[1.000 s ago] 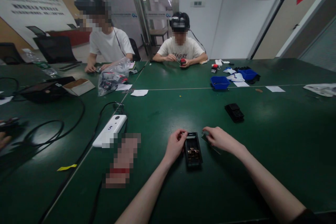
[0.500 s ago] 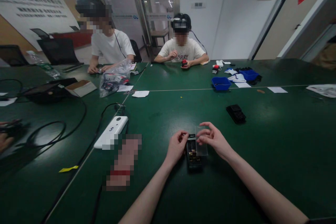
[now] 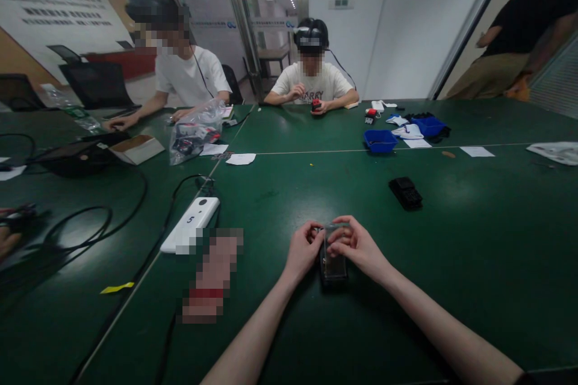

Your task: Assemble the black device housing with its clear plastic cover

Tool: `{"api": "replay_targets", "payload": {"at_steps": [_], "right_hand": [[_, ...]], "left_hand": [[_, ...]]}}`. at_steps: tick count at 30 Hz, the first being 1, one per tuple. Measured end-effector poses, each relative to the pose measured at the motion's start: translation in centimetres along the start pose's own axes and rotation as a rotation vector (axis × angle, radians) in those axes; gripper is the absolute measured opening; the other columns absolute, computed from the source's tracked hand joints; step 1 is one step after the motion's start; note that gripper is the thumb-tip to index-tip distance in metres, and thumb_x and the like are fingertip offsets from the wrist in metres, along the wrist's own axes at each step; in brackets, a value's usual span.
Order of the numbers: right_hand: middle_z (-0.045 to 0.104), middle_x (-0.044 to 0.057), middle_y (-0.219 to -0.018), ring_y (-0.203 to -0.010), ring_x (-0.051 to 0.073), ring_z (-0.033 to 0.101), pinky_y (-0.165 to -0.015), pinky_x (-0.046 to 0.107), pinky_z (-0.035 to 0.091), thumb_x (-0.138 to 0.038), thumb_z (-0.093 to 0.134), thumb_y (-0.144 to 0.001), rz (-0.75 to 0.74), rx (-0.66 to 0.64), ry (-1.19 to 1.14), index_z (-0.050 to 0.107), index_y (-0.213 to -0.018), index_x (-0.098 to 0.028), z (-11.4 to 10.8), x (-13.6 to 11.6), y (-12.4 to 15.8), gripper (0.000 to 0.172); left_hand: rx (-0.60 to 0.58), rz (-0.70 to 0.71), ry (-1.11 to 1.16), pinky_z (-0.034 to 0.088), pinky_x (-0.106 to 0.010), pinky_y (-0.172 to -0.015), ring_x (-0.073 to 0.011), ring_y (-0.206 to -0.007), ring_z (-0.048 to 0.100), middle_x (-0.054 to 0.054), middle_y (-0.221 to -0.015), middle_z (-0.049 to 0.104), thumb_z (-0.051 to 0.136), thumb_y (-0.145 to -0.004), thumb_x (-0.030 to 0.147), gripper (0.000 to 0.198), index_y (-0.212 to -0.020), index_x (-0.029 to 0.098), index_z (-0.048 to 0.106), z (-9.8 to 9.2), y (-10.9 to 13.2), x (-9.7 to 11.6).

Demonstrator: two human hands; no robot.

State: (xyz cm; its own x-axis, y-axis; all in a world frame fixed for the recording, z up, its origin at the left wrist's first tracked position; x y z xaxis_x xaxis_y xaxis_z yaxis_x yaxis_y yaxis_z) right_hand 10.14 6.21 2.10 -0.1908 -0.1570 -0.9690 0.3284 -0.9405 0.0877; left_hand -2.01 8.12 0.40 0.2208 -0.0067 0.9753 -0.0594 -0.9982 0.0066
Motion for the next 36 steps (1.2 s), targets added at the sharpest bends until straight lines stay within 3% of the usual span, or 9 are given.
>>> {"api": "replay_targets", "payload": {"at_steps": [11, 18, 23, 27, 36], "right_hand": [[0.058, -0.004, -0.077, -0.067, 0.012, 0.061, -0.067, 0.029, 0.050, -0.016, 0.063, -0.067, -0.015, -0.005, 0.076, 0.042, -0.102, -0.024, -0.1, 0.1, 0.0, 0.041], [0.059, 0.000, -0.084, -0.075, 0.014, 0.056, -0.068, 0.030, 0.044, -0.015, 0.059, -0.071, -0.143, 0.032, 0.481, 0.048, -0.104, -0.023, -0.7, -1.3, 0.1, 0.036], [0.054, 0.004, -0.106, -0.101, 0.020, 0.049, -0.084, 0.037, 0.040, -0.020, 0.063, -0.070, -0.245, 0.068, 0.714, 0.054, -0.103, -0.024, -1.2, -1.7, 0.1, 0.035], [0.052, 0.005, -0.110, -0.108, 0.021, 0.046, -0.093, 0.040, 0.036, -0.020, 0.063, -0.071, -0.252, 0.045, 0.718, 0.054, -0.106, -0.024, -1.4, -1.1, -0.2, 0.037], [0.056, 0.005, -0.110, -0.104, 0.020, 0.051, -0.089, 0.037, 0.040, -0.021, 0.061, -0.073, -0.182, -0.008, 0.652, 0.054, -0.108, -0.022, -1.4, -0.6, -0.4, 0.036]], "left_hand": [[0.010, -0.017, 0.027, 0.033, -0.017, -0.041, -0.0074, -0.042, 0.044, 0.006, -0.051, 0.049, 0.056, -0.074, 0.031, 0.018, -0.079, 0.014, 0.057, -0.1, 0.1, 0.2], [-0.008, -0.046, 0.055, 0.033, -0.017, -0.037, -0.0066, -0.036, 0.041, 0.007, -0.049, 0.047, 0.055, -0.075, 0.033, 0.019, -0.081, 0.015, 0.055, 0.1, 0.3, 0.0], [-0.010, -0.045, 0.046, 0.034, -0.017, -0.034, -0.0067, -0.034, 0.043, 0.007, -0.051, 0.048, 0.053, -0.077, 0.035, 0.021, -0.083, 0.015, 0.054, 0.0, 0.2, -0.3], [-0.033, -0.028, 0.080, 0.033, -0.017, -0.032, -0.0060, -0.034, 0.043, 0.005, -0.056, 0.050, 0.050, -0.079, 0.038, 0.024, -0.082, 0.015, 0.055, 0.2, 0.1, -0.5], [-0.038, -0.025, 0.065, 0.034, -0.018, -0.036, -0.0068, -0.037, 0.044, 0.005, -0.055, 0.048, 0.051, -0.078, 0.040, 0.026, -0.084, 0.014, 0.055, 0.1, 0.2, -0.1]]}}
Point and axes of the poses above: each hand's wrist, its own y-axis away from the middle knuckle, its own z-axis out of the palm, x = y × z, the point moved 7 cm from there along -y, towards the middle knuckle
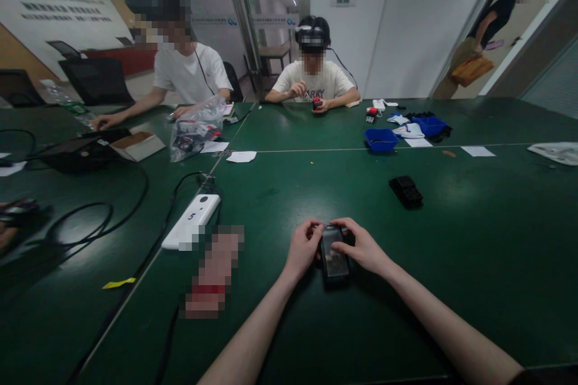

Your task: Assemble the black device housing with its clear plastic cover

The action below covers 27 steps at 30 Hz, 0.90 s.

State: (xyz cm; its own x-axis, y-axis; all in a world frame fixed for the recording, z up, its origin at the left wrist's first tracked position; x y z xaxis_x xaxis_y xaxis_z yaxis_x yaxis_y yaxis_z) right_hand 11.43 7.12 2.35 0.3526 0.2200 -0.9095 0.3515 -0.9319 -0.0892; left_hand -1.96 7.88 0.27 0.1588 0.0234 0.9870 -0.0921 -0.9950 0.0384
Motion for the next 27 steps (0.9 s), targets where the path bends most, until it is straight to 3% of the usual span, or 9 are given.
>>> {"api": "replay_targets", "payload": {"at_steps": [8, 12, 15, 18, 27], "right_hand": [[0.058, 0.010, -0.114, -0.102, 0.020, 0.056, -0.088, 0.036, 0.043, -0.026, 0.065, -0.070, 0.110, 0.007, -0.095, 0.048, -0.119, -0.017, 0.2, 1.3, 0.1, 0.052], [0.065, 0.009, -0.100, -0.089, 0.020, 0.061, -0.080, 0.036, 0.047, -0.032, 0.063, -0.073, 0.130, -0.013, -0.057, 0.056, -0.110, -0.016, 0.3, 1.8, 0.0, 0.040], [0.065, 0.008, -0.099, -0.089, 0.021, 0.060, -0.081, 0.036, 0.047, -0.032, 0.059, -0.077, 0.068, -0.013, 0.009, 0.061, -0.101, -0.018, 0.2, 1.1, 0.0, 0.028], [0.065, 0.008, -0.100, -0.091, 0.021, 0.059, -0.082, 0.037, 0.046, -0.033, 0.055, -0.079, 0.027, -0.009, 0.054, 0.062, -0.101, -0.019, 0.1, 0.4, 0.1, 0.027], [0.057, 0.008, -0.118, -0.111, 0.025, 0.052, -0.095, 0.043, 0.038, -0.040, 0.056, -0.078, 0.042, -0.020, -0.061, 0.045, -0.125, -0.023, 1.1, 0.9, 0.8, 0.051]], "left_hand": [[0.035, 0.056, -0.086, 0.034, -0.018, -0.046, -0.0074, -0.046, 0.042, 0.006, -0.055, 0.044, 0.061, -0.070, 0.029, 0.020, -0.082, 0.014, 0.058, -0.2, -0.1, 0.4], [0.044, 0.044, -0.061, 0.035, -0.019, -0.047, -0.0075, -0.047, 0.043, 0.006, -0.056, 0.044, 0.060, -0.071, 0.031, 0.022, -0.082, 0.013, 0.058, -0.3, -0.1, 0.2], [0.050, 0.039, -0.054, 0.035, -0.018, -0.045, -0.0074, -0.047, 0.042, 0.005, -0.057, 0.045, 0.061, -0.071, 0.032, 0.023, -0.083, 0.013, 0.058, -0.4, -0.2, 0.1], [0.051, 0.027, -0.037, 0.036, -0.017, -0.043, -0.0069, -0.047, 0.042, 0.005, -0.058, 0.045, 0.061, -0.071, 0.032, 0.024, -0.085, 0.013, 0.057, -0.4, -0.2, -0.1], [0.018, -0.016, 0.168, 0.043, -0.017, -0.038, -0.0068, -0.046, 0.047, 0.005, -0.062, 0.046, 0.062, -0.071, 0.037, 0.031, -0.090, 0.015, 0.050, -0.1, 0.0, -0.2]]}}
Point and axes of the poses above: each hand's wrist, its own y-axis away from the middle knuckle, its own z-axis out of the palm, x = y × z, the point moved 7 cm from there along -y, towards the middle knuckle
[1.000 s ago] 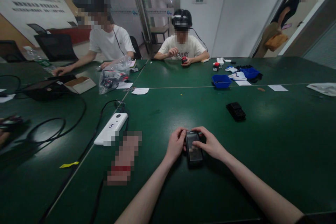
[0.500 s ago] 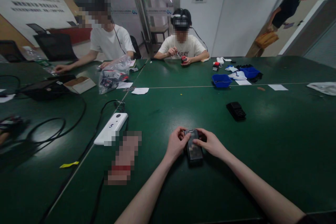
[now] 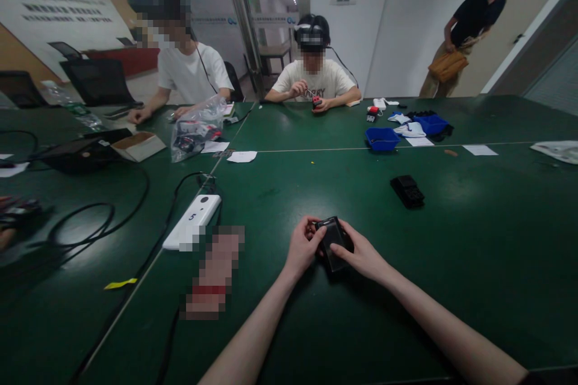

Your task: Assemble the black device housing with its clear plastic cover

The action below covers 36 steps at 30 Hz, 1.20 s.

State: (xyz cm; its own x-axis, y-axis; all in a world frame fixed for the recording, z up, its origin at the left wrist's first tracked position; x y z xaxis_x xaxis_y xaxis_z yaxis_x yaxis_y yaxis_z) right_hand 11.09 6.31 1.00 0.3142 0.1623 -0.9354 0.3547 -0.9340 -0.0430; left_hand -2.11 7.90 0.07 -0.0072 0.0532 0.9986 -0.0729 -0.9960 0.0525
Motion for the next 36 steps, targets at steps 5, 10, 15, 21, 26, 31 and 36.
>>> {"api": "replay_targets", "payload": {"at_steps": [5, 10, 15, 21, 26, 31, 36], "right_hand": [[0.050, 0.009, -0.128, -0.119, 0.024, 0.045, -0.102, 0.044, 0.032, -0.033, 0.052, -0.080, 0.023, 0.064, 0.013, 0.039, -0.131, -0.022, -0.4, -0.2, 0.0, 0.054], [0.047, 0.008, -0.129, -0.117, 0.024, 0.044, -0.101, 0.045, 0.034, -0.027, 0.049, -0.080, -0.054, 0.206, 0.340, 0.040, -0.132, -0.026, -4.1, -1.5, 1.1, 0.053], [0.046, 0.008, -0.129, -0.111, 0.029, 0.044, -0.090, 0.050, 0.042, -0.027, 0.043, -0.082, -0.015, 0.369, 0.750, 0.037, -0.134, -0.031, -9.5, 0.0, 4.1, 0.053], [0.045, 0.015, -0.129, -0.106, 0.034, 0.045, -0.083, 0.049, 0.043, -0.024, 0.041, -0.080, 0.066, 0.416, 1.196, 0.041, -0.133, -0.020, -14.0, 2.6, 7.4, 0.053], [0.044, 0.019, -0.129, -0.107, 0.037, 0.044, -0.082, 0.052, 0.041, -0.017, 0.040, -0.077, 0.111, 0.446, 1.345, 0.041, -0.132, -0.016, -15.7, 3.8, 8.9, 0.055], [0.043, 0.020, -0.128, -0.108, 0.037, 0.045, -0.082, 0.052, 0.042, -0.016, 0.038, -0.079, 0.149, 0.464, 1.413, 0.041, -0.132, -0.014, -16.4, 4.2, 9.2, 0.053], [0.043, 0.019, -0.128, -0.111, 0.037, 0.043, -0.082, 0.052, 0.043, -0.017, 0.037, -0.080, 0.171, 0.471, 1.413, 0.046, -0.129, -0.014, -16.5, 4.1, 9.1, 0.049]], "left_hand": [[-0.029, -0.006, 0.004, 0.044, -0.018, -0.037, -0.0065, -0.046, 0.047, 0.006, -0.063, 0.046, 0.061, -0.072, 0.039, 0.033, -0.092, 0.016, 0.049, 0.4, 0.0, 0.1], [-0.034, -0.031, 0.042, 0.044, -0.017, -0.038, -0.0071, -0.049, 0.049, 0.005, -0.065, 0.046, 0.055, -0.074, 0.043, 0.034, -0.092, 0.016, 0.049, 0.5, 0.1, -0.1], [-0.047, -0.031, 0.026, 0.042, -0.016, -0.036, -0.0067, -0.049, 0.049, 0.004, -0.065, 0.046, 0.055, -0.075, 0.042, 0.031, -0.089, 0.015, 0.050, 0.6, 0.0, -0.3], [-0.053, -0.002, -0.011, 0.041, -0.016, -0.036, -0.0068, -0.048, 0.048, 0.004, -0.063, 0.045, 0.054, -0.075, 0.039, 0.027, -0.085, 0.015, 0.051, 0.6, -0.1, -0.3], [-0.060, 0.000, -0.033, 0.042, -0.016, -0.037, -0.0070, -0.049, 0.048, 0.004, -0.064, 0.045, 0.053, -0.076, 0.038, 0.025, -0.084, 0.015, 0.050, 0.6, -0.1, -0.2], [-0.049, 0.018, -0.045, 0.042, -0.017, -0.037, -0.0072, -0.048, 0.049, 0.004, -0.064, 0.046, 0.053, -0.076, 0.039, 0.025, -0.082, 0.015, 0.051, 0.5, -0.2, -0.4], [-0.062, 0.026, -0.061, 0.041, -0.016, -0.037, -0.0064, -0.045, 0.049, 0.005, -0.061, 0.046, 0.052, -0.078, 0.039, 0.025, -0.083, 0.015, 0.051, 0.6, -0.3, -0.5]]}}
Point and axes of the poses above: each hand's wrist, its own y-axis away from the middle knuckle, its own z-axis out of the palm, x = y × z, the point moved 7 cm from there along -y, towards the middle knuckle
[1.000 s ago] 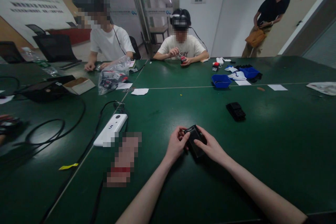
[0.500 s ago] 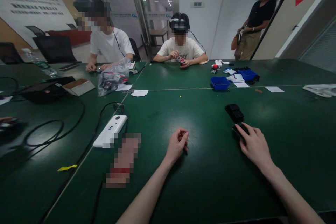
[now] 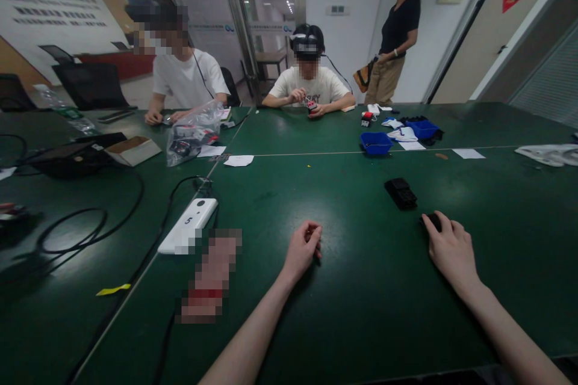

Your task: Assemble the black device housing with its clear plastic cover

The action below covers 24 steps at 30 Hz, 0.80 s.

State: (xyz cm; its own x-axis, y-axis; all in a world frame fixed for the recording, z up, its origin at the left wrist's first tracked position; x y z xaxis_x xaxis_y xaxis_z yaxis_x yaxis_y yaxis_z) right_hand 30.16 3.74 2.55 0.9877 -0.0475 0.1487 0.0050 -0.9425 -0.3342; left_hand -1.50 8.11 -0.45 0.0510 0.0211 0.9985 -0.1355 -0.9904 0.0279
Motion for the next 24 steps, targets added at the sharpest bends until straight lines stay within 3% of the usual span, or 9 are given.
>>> {"api": "replay_targets", "payload": {"at_steps": [6, 13, 20, 24], "right_hand": [[0.048, 0.024, -0.120, -0.107, 0.036, 0.045, -0.080, 0.050, 0.043, -0.031, 0.036, -0.086, 0.009, -0.019, 0.007, 0.055, -0.117, -0.008, -0.3, -0.9, -1.7, 0.043], [0.046, 0.027, -0.120, -0.105, 0.035, 0.048, -0.083, 0.045, 0.043, -0.038, 0.038, -0.085, 0.081, 0.037, -0.088, 0.042, -0.125, -0.003, -0.8, -2.1, -7.0, 0.053], [0.047, 0.031, -0.114, -0.100, 0.037, 0.053, -0.081, 0.045, 0.043, -0.035, 0.042, -0.082, 0.219, -0.043, -0.188, 0.027, -0.130, 0.007, 2.5, -2.3, -9.0, 0.065], [0.048, 0.028, -0.109, -0.093, 0.035, 0.055, -0.076, 0.044, 0.046, -0.033, 0.045, -0.080, 0.209, -0.014, -0.205, 0.030, -0.127, 0.003, 3.3, -2.0, -8.7, 0.062]], "left_hand": [[-0.010, 0.003, -0.016, 0.039, -0.016, -0.037, -0.0059, -0.043, 0.048, 0.005, -0.062, 0.047, 0.051, -0.079, 0.038, 0.023, -0.083, 0.015, 0.051, 0.1, 0.0, -0.2], [-0.011, 0.008, -0.014, 0.039, -0.016, -0.037, -0.0063, -0.045, 0.049, 0.004, -0.063, 0.047, 0.051, -0.079, 0.037, 0.023, -0.082, 0.015, 0.051, 0.1, 0.0, -0.2], [-0.023, 0.002, 0.001, 0.039, -0.015, -0.037, -0.0059, -0.045, 0.048, 0.004, -0.062, 0.046, 0.051, -0.078, 0.039, 0.024, -0.082, 0.015, 0.050, 0.2, 0.1, -0.1], [-0.029, -0.004, -0.017, 0.039, -0.015, -0.037, -0.0058, -0.044, 0.048, 0.004, -0.062, 0.047, 0.051, -0.079, 0.037, 0.023, -0.081, 0.015, 0.051, 0.2, 0.2, 0.0]]}}
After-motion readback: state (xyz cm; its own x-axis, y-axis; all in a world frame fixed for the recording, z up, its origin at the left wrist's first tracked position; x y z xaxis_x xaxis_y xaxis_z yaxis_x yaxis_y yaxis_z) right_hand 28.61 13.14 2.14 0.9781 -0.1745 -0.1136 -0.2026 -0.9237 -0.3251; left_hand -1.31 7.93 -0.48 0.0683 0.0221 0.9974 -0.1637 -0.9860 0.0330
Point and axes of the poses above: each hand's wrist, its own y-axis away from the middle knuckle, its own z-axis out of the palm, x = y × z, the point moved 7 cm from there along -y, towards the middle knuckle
